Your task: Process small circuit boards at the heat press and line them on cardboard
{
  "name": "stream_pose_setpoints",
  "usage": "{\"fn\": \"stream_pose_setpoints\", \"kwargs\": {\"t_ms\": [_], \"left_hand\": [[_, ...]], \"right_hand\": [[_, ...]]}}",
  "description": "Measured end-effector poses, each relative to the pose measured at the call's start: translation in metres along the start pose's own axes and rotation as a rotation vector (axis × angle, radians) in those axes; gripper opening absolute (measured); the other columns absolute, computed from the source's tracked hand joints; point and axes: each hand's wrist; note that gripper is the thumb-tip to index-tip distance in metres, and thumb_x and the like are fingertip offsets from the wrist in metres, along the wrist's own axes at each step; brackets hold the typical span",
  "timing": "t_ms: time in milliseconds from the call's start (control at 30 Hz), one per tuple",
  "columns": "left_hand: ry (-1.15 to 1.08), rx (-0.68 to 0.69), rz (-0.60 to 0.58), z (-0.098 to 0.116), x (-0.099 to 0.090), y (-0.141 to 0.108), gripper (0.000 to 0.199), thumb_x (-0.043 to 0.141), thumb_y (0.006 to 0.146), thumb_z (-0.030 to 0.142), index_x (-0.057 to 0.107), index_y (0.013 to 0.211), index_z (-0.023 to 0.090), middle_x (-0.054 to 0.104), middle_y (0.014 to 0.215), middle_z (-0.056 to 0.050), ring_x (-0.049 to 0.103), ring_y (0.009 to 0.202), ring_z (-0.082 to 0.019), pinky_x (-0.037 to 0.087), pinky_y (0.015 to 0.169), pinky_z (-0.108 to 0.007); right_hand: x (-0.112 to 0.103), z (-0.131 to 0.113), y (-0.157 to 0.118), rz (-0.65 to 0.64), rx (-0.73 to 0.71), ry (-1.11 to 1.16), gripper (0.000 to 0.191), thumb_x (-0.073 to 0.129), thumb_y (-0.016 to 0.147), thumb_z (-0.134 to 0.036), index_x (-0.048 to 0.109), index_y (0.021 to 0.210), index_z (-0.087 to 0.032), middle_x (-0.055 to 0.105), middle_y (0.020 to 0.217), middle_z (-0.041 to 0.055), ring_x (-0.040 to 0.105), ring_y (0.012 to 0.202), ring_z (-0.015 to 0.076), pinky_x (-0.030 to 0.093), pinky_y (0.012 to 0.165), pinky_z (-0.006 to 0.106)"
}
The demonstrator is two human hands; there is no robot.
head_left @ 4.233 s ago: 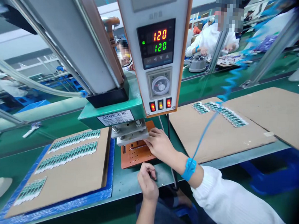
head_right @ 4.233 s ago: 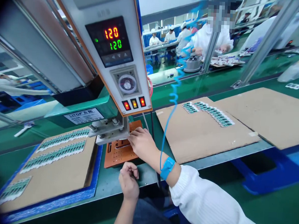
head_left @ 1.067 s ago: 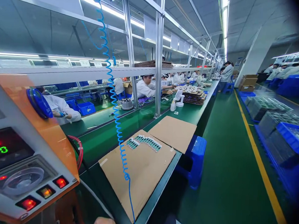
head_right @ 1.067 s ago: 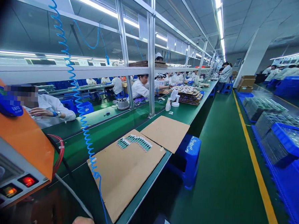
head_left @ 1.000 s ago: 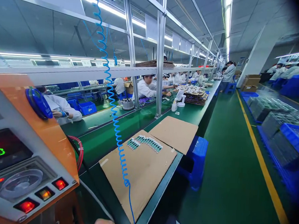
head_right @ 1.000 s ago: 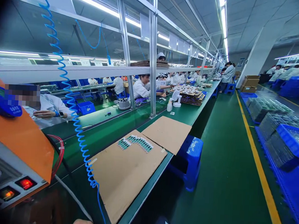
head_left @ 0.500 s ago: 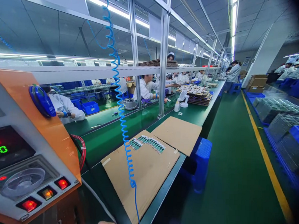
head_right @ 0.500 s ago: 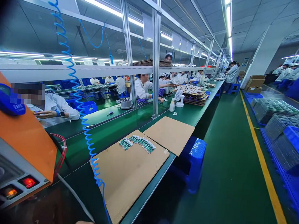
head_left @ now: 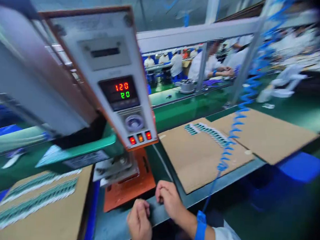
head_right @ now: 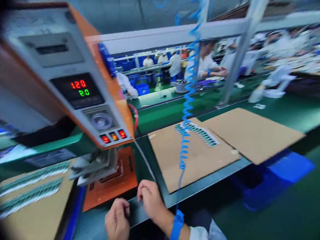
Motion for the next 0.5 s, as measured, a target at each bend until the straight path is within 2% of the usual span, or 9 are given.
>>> {"fn": "stream_pose_setpoints", "kwargs": {"t_ms": [67,133,200,233,300,367,433,500], "left_hand": [[-0.01,0.064,0.077,0.004,-0.009,0.001,0.043,0.034,0.102,0.032,0.054,0.065,0.022,0.05,0.051,0.003,0.049,0.043,-0.012,0.039,0.043,-0.023],[0.075,0.153,0.18,0.005,-0.021,0.009,0.035,0.037,0.101,0.027,0.055,0.071,0.021,0.054,0.059,0.001,0.053,0.053,-0.014,0.044,0.053,-0.025],[0.276,0.217,0.258,0.004,-0.035,0.025,0.025,0.044,0.098,0.026,0.06,0.08,0.021,0.062,0.073,-0.003,0.06,0.07,-0.018,0.048,0.069,-0.031],[0.402,0.217,0.255,0.003,-0.041,0.036,0.02,0.047,0.097,0.026,0.063,0.085,0.02,0.066,0.081,-0.006,0.061,0.079,-0.022,0.048,0.077,-0.035],[0.623,0.177,0.167,0.0,-0.05,0.059,0.022,0.048,0.096,0.028,0.068,0.093,0.019,0.07,0.095,-0.012,0.062,0.094,-0.028,0.047,0.084,-0.043],[0.775,0.134,0.043,-0.005,-0.051,0.08,0.027,0.046,0.096,0.03,0.071,0.099,0.019,0.071,0.1,-0.014,0.061,0.098,-0.032,0.047,0.084,-0.046],[0.847,0.114,-0.071,-0.013,-0.049,0.097,0.03,0.044,0.096,0.03,0.073,0.095,0.019,0.072,0.096,-0.014,0.064,0.095,-0.033,0.048,0.082,-0.046],[0.836,0.14,-0.135,-0.022,-0.046,0.107,0.031,0.044,0.095,0.03,0.073,0.089,0.02,0.074,0.091,-0.013,0.066,0.093,-0.033,0.049,0.086,-0.047]], "right_hand": [[-0.004,0.001,-0.003,-0.058,0.011,0.031,0.016,0.043,0.067,-0.023,0.054,0.056,-0.02,0.054,0.051,0.0005,0.043,0.051,0.0128,0.031,0.052,0.025],[-0.007,0.002,-0.005,-0.115,0.031,0.054,0.016,0.044,0.067,-0.026,0.055,0.057,-0.02,0.057,0.051,0.0015,0.043,0.049,0.0127,0.031,0.05,0.025],[-0.009,0.002,-0.007,-0.168,0.053,0.079,0.017,0.045,0.069,-0.029,0.055,0.059,-0.02,0.059,0.051,0.0021,0.043,0.047,0.0125,0.03,0.048,0.025],[-0.009,0.001,-0.007,-0.191,0.061,0.088,0.018,0.046,0.07,-0.031,0.055,0.059,-0.02,0.059,0.05,0.0023,0.043,0.046,0.0123,0.03,0.048,0.025],[-0.009,0.0,-0.008,-0.221,0.062,0.086,0.023,0.047,0.075,-0.035,0.055,0.059,-0.02,0.06,0.05,0.0025,0.043,0.046,0.0122,0.03,0.048,0.025],[-0.009,0.0,-0.008,-0.232,0.049,0.07,0.03,0.048,0.08,-0.039,0.054,0.058,-0.02,0.06,0.05,0.0028,0.044,0.047,0.0121,0.03,0.048,0.025],[-0.008,-0.001,-0.008,-0.229,0.037,0.055,0.035,0.048,0.083,-0.041,0.054,0.057,-0.02,0.059,0.05,0.0029,0.044,0.047,0.0119,0.031,0.048,0.025],[-0.006,-0.002,-0.008,-0.221,0.033,0.045,0.036,0.047,0.083,-0.041,0.054,0.056,-0.019,0.058,0.049,0.0027,0.044,0.047,0.0116,0.031,0.048,0.025]]}}
Point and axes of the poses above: each hand's wrist, its own y-axis towards the middle knuckle, its own x-axis out of the palm, z = x × y
